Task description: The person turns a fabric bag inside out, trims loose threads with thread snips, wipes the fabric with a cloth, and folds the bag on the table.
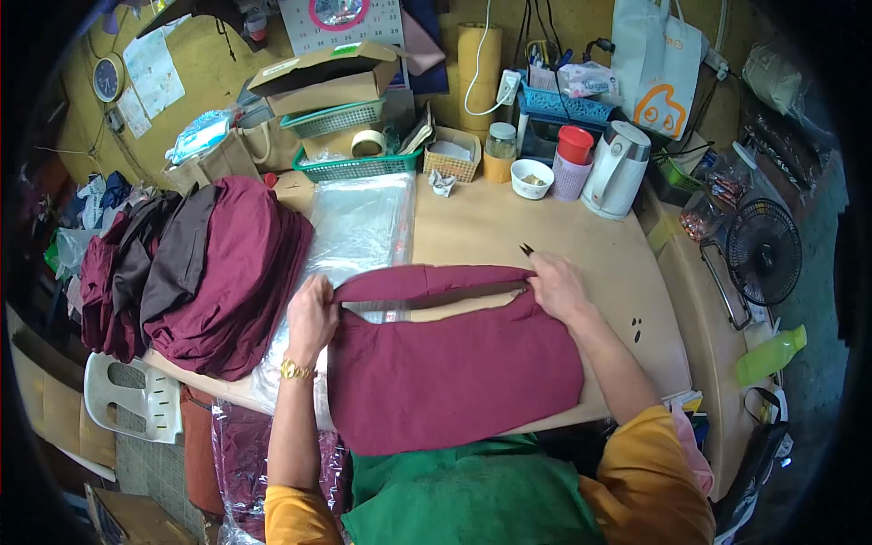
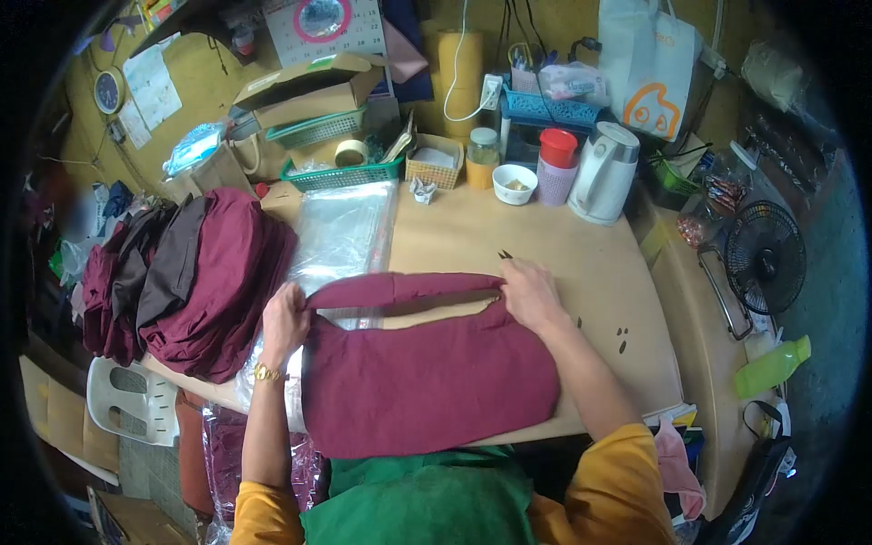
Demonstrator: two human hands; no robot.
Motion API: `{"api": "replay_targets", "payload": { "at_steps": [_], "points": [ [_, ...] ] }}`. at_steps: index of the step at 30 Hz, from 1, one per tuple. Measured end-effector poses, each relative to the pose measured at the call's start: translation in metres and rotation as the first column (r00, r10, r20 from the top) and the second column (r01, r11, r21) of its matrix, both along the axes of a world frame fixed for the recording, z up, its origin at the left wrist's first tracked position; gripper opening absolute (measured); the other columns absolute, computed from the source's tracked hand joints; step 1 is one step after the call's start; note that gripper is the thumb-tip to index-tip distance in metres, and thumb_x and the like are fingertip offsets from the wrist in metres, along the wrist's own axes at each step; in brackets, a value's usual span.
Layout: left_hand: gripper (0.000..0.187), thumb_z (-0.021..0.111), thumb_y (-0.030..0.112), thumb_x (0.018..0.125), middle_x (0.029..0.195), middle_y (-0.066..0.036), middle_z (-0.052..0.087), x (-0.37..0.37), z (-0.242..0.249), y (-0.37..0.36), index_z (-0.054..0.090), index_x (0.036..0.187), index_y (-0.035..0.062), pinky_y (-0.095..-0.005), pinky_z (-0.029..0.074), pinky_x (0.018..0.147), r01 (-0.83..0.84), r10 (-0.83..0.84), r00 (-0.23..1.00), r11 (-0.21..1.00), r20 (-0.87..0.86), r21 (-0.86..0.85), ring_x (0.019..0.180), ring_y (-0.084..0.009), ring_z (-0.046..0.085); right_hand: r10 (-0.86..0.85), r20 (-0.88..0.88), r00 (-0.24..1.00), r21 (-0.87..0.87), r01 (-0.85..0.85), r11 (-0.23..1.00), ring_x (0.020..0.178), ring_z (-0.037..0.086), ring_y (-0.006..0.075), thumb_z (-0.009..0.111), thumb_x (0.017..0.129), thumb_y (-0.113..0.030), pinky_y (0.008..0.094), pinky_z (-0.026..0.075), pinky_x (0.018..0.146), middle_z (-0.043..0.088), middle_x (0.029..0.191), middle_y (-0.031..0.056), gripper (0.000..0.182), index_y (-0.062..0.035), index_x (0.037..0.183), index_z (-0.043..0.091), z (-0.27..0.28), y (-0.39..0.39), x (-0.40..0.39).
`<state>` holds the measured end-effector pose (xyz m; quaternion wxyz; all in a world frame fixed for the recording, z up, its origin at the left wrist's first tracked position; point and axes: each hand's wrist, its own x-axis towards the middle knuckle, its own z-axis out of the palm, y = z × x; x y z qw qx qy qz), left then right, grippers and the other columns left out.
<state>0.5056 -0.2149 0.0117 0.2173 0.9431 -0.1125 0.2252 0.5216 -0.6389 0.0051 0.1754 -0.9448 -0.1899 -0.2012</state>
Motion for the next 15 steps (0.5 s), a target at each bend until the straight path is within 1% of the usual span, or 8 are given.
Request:
{"api": "replay_targets", "payload": {
  "at_steps": [1, 2, 4, 8, 10, 12, 13, 15],
  "points": [
    [0.017, 0.062, -0.005, 0.072, 0.074, -0.018, 0.053, -0.010, -0.001, 0.003, 0.047, 0.077, 0.0019, -0.0451, 0.045, 0.065, -0.021, 0.021, 1.000, 1.000, 0.015, 0.006, 0.072, -0.0397, 0.057, -0.006, 0.084, 0.996, 0.036, 0.003, 0.999, 0.086, 0.060, 0.0385, 0.066, 0.073, 0.002, 0.0489, 0.045, 0.077, 0.061, 0.085, 0.0153, 0.020, -0.0039, 0.086, 0.053, -0.002, -0.007, -0.007],
    [0.020, 0.061, -0.006, 0.070, 0.074, -0.018, 0.052, -0.020, -0.007, 0.004, 0.044, 0.077, 0.0023, -0.0460, 0.043, 0.064, -0.037, 0.036, 0.999, 0.999, -0.009, -0.006, 0.072, -0.0399, 0.056, -0.004, 0.079, 0.997, 0.034, 0.001, 0.999, 0.086, 0.060, 0.0385, 0.066, 0.073, 0.002, 0.0489, 0.045, 0.077, 0.061, 0.085, 0.0153, 0.020, -0.0039, 0.086, 0.053, -0.003, -0.011, -0.014],
    [0.020, 0.060, -0.006, 0.070, 0.074, -0.018, 0.052, -0.032, -0.022, 0.003, 0.044, 0.078, 0.0026, -0.0459, 0.043, 0.064, -0.033, 0.034, 0.999, 0.999, 0.013, -0.023, 0.072, -0.0397, 0.056, 0.010, 0.125, 0.992, 0.021, -0.012, 1.000, 0.083, 0.060, 0.0365, 0.064, 0.070, 0.005, 0.0462, 0.043, 0.074, 0.059, 0.084, 0.0138, 0.022, -0.0047, 0.085, 0.052, -0.008, -0.015, -0.029],
    [0.020, 0.060, -0.006, 0.071, 0.075, -0.017, 0.053, -0.034, -0.041, 0.003, 0.046, 0.082, 0.0036, -0.0461, 0.043, 0.064, -0.051, 0.052, 0.997, 0.998, 0.056, -0.024, 0.073, -0.0391, 0.057, 0.022, 0.158, 0.987, 0.044, -0.029, 0.999, 0.080, 0.059, 0.0349, 0.065, 0.069, 0.006, 0.0434, 0.042, 0.072, 0.058, 0.083, 0.0124, 0.023, -0.0053, 0.085, 0.052, -0.028, -0.015, -0.038],
    [0.020, 0.060, -0.006, 0.072, 0.075, -0.017, 0.055, -0.031, -0.038, 0.000, 0.047, 0.083, 0.0038, -0.0462, 0.044, 0.065, -0.066, 0.066, 0.994, 0.998, 0.090, -0.009, 0.074, -0.0389, 0.058, -0.026, 0.153, 0.988, 0.066, 0.016, 0.998, 0.080, 0.059, 0.0344, 0.065, 0.069, 0.005, 0.0431, 0.042, 0.072, 0.058, 0.082, 0.0120, 0.023, -0.0053, 0.084, 0.051, -0.031, -0.014, -0.040],
    [0.017, 0.061, -0.004, 0.077, 0.078, -0.017, 0.058, -0.029, -0.032, -0.006, 0.049, 0.088, 0.0038, -0.0465, 0.045, 0.065, -0.147, 0.150, 0.986, 0.988, 0.074, -0.047, 0.076, -0.0390, 0.059, -0.031, 0.169, 0.985, 0.086, 0.016, 0.996, 0.079, 0.059, 0.0341, 0.066, 0.069, 0.005, 0.0430, 0.042, 0.072, 0.058, 0.082, 0.0118, 0.023, -0.0055, 0.084, 0.052, -0.034, -0.013, -0.036],
    [0.017, 0.061, -0.004, 0.077, 0.078, -0.017, 0.058, -0.032, -0.022, -0.013, 0.049, 0.088, 0.0038, -0.0465, 0.045, 0.065, -0.146, 0.149, 0.986, 0.988, 0.074, -0.046, 0.076, -0.0390, 0.059, -0.035, 0.184, 0.982, 0.107, 0.015, 0.994, 0.079, 0.059, 0.0337, 0.067, 0.069, 0.004, 0.0429, 0.042, 0.072, 0.058, 0.082, 0.0116, 0.023, -0.0056, 0.084, 0.052, -0.034, -0.012, -0.034],
    [0.013, 0.059, -0.002, 0.084, 0.080, -0.018, 0.059, -0.043, -0.001, -0.024, 0.050, 0.093, 0.0030, -0.0472, 0.046, 0.066, -0.122, 0.126, 0.981, 0.992, 0.148, -0.039, 0.077, -0.0395, 0.060, -0.054, 0.188, 0.981, 0.119, 0.031, 0.992, 0.079, 0.059, 0.0336, 0.067, 0.070, 0.003, 0.0429, 0.042, 0.072, 0.058, 0.082, 0.0114, 0.022, -0.0056, 0.083, 0.052, -0.031, -0.014, -0.035]
  ]
}}
